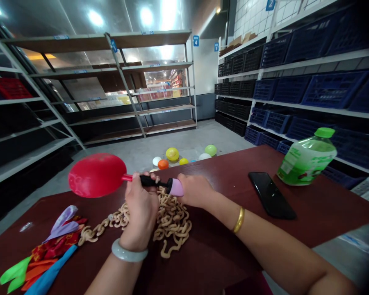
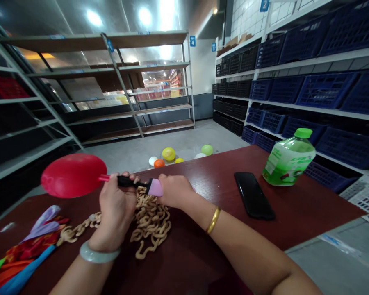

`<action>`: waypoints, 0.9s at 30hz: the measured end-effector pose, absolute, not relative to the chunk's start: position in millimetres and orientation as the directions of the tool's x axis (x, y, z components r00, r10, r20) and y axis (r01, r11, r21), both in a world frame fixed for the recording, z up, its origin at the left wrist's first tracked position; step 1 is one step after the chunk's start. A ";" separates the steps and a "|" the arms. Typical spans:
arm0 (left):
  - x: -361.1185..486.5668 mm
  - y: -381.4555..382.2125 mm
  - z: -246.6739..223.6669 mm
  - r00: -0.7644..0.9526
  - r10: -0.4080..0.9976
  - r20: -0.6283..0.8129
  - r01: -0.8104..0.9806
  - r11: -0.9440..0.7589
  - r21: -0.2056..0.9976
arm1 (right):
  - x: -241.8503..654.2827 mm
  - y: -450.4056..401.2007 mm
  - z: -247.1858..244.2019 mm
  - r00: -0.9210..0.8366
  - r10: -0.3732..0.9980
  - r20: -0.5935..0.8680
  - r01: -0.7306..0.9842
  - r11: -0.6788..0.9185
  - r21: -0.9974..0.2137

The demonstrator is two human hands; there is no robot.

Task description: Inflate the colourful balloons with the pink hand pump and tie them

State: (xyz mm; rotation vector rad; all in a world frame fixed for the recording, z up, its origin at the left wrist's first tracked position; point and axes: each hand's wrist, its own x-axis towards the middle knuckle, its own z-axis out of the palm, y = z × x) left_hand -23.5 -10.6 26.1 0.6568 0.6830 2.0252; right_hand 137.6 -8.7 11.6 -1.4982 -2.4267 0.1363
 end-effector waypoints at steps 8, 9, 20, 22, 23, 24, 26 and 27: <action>-94.7 11.8 39.8 -0.623 0.764 0.169 -0.494 -0.551 0.672 | 158.0 13.7 7.8 -0.435 0.886 0.160 0.877 0.458 -0.149; -92.9 12.1 38.9 -0.619 0.765 0.177 -0.497 -0.556 0.666 | 160.5 15.4 7.6 -0.431 0.888 0.160 0.882 0.452 -0.132; -0.4 -16.0 11.5 -0.444 0.870 0.217 -0.597 -0.467 0.652 | 143.7 -7.5 9.2 -0.429 0.870 0.242 0.869 0.471 -0.154; 6.4 -21.1 9.4 -0.412 0.882 0.229 -0.602 -0.453 0.657 | 140.3 -11.6 10.2 -0.423 0.874 0.239 0.868 0.466 -0.169; 6.8 -21.9 9.4 -0.407 0.882 0.236 -0.601 -0.453 0.658 | 139.3 -12.3 10.4 -0.421 0.876 0.234 0.868 0.464 -0.176; 5.1 -21.4 10.0 -0.405 0.882 0.240 -0.599 -0.454 0.660 | 138.8 -12.1 10.4 -0.422 0.877 0.230 0.867 0.465 -0.181; -4.3 -16.6 12.6 -0.414 0.880 0.233 -0.594 -0.455 0.663 | 139.2 -9.1 9.7 -0.429 0.876 0.221 0.862 0.470 -0.189; -11.8 -12.7 14.6 -0.426 0.877 0.223 -0.593 -0.457 0.663 | 140.1 -6.6 9.2 -0.430 0.877 0.214 0.863 0.469 -0.189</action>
